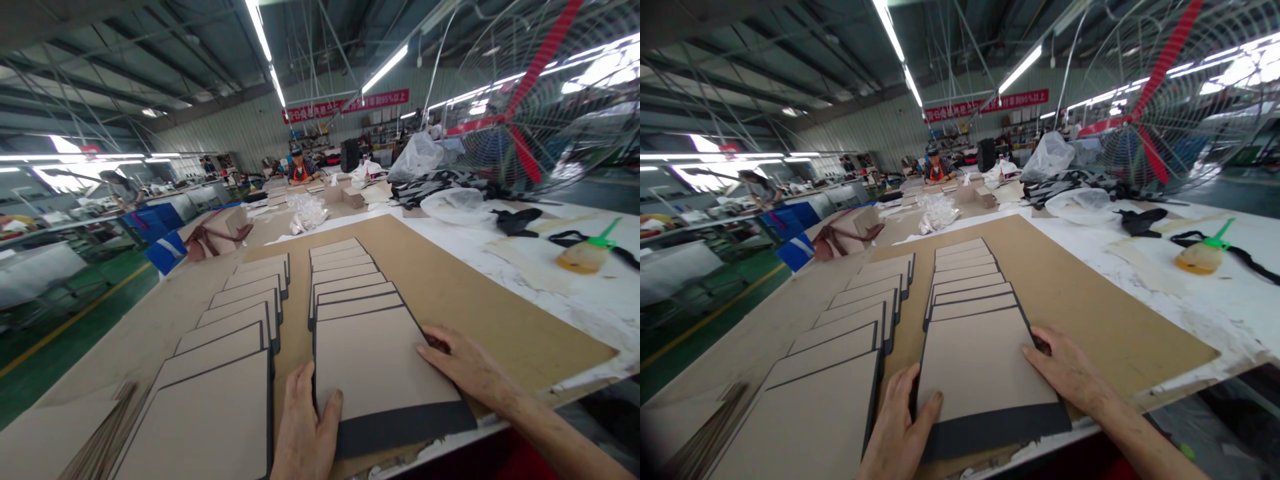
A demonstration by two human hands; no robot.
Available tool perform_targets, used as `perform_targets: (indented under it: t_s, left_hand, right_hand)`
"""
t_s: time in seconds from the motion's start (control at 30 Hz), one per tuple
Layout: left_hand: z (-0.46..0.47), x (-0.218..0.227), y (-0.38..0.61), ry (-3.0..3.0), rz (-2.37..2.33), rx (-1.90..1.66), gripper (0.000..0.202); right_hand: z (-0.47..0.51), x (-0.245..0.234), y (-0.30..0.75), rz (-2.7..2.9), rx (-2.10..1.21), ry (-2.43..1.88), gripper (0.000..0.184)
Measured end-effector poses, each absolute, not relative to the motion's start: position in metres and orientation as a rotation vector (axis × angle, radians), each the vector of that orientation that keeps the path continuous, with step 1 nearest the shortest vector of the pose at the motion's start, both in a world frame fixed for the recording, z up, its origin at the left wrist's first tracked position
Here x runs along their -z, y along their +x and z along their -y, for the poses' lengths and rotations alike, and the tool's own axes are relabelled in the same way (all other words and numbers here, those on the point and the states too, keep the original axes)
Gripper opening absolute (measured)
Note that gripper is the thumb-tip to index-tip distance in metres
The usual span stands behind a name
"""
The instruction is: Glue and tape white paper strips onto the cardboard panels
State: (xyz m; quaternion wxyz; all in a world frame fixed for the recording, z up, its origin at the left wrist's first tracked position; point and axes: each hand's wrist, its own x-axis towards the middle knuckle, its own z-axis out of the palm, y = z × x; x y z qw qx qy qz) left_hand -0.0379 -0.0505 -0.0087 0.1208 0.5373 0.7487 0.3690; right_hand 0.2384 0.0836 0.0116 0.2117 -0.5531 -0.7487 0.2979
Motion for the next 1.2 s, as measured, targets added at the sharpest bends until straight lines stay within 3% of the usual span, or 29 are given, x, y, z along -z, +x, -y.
perform_targets:
  t_s: [0.27,0.47,0.93,1.2]
  left_hand:
    - [0.059,0.017,-0.037,1.649,-2.275,-1.01,0.06]
    - [0.048,0.004,-0.037,1.599,-2.236,-0.986,0.053]
    - [0.057,0.014,-0.042,1.553,-2.221,-1.015,0.051]
    - [0.061,0.012,-0.03,1.612,-2.261,-1.157,0.049]
  right_hand:
    - [-0.071,-0.008,0.24,2.135,-0.675,-1.516,0.053]
    - [-0.076,-0.01,0.24,2.002,-0.805,-1.563,0.044]
    - [-0.081,0.0,0.252,1.809,-1.15,-1.517,0.052]
    - [-0.075,0.005,0.249,1.937,-0.802,-1.553,0.044]
